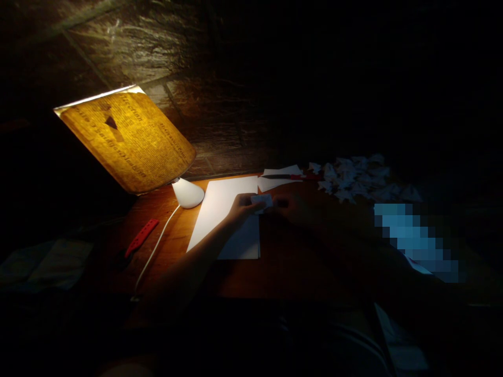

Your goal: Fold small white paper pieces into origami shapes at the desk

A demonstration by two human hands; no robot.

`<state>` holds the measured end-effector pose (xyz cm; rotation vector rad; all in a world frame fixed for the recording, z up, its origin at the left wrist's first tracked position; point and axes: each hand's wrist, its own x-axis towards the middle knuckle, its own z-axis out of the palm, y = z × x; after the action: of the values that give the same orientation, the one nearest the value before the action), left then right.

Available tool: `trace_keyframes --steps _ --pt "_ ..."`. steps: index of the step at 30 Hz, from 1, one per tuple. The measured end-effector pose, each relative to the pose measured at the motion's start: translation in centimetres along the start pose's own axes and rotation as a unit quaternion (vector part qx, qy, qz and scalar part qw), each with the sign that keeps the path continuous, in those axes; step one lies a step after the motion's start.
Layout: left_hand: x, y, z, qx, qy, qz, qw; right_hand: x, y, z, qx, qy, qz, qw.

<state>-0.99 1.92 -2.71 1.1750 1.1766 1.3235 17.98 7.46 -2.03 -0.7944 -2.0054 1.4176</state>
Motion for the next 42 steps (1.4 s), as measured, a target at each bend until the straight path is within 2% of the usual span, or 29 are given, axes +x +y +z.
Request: trace_keyframes --steps 6,11,15,19,24,31,37,42 --pt "-0.2 0.2 0.2 -0.033 0.007 0.002 0.999 0.2 0.4 0.0 0.003 0.022 -0.016 1.000" --pt "0.3 0.2 -0.2 -0.069 0.019 -0.023 0.997 0.3 0.6 0.1 0.018 0.009 -0.022 1.000" --pt "0.7 -0.2 -0.2 -0.069 0.018 -0.008 0.997 0.3 0.9 0.3 0.034 0.026 -0.027 0.999" --pt "0.7 -0.3 -0.3 -0.044 0.009 0.001 0.999 0.3 0.4 0.1 0.057 0.058 -0.041 0.996" --pt "0.1 0.3 -0.1 0.030 -0.043 -0.002 0.999 -0.2 -0.8 -0.4 0.044 0.079 -0.033 0.995" --pt "-0.1 0.5 0.2 0.047 -0.025 0.017 0.998 -0.1 -0.2 -0.4 0.033 0.061 -0.020 0.997" --pt "-0.2 0.6 -0.2 0.050 -0.064 -0.015 0.997 -0.3 -0.8 -0.7 0.056 0.027 -0.015 0.998" --pt "-0.4 0.6 0.0 0.034 -0.054 -0.028 0.998 -0.3 -1.1 -0.6 0.072 -0.005 -0.008 0.997"
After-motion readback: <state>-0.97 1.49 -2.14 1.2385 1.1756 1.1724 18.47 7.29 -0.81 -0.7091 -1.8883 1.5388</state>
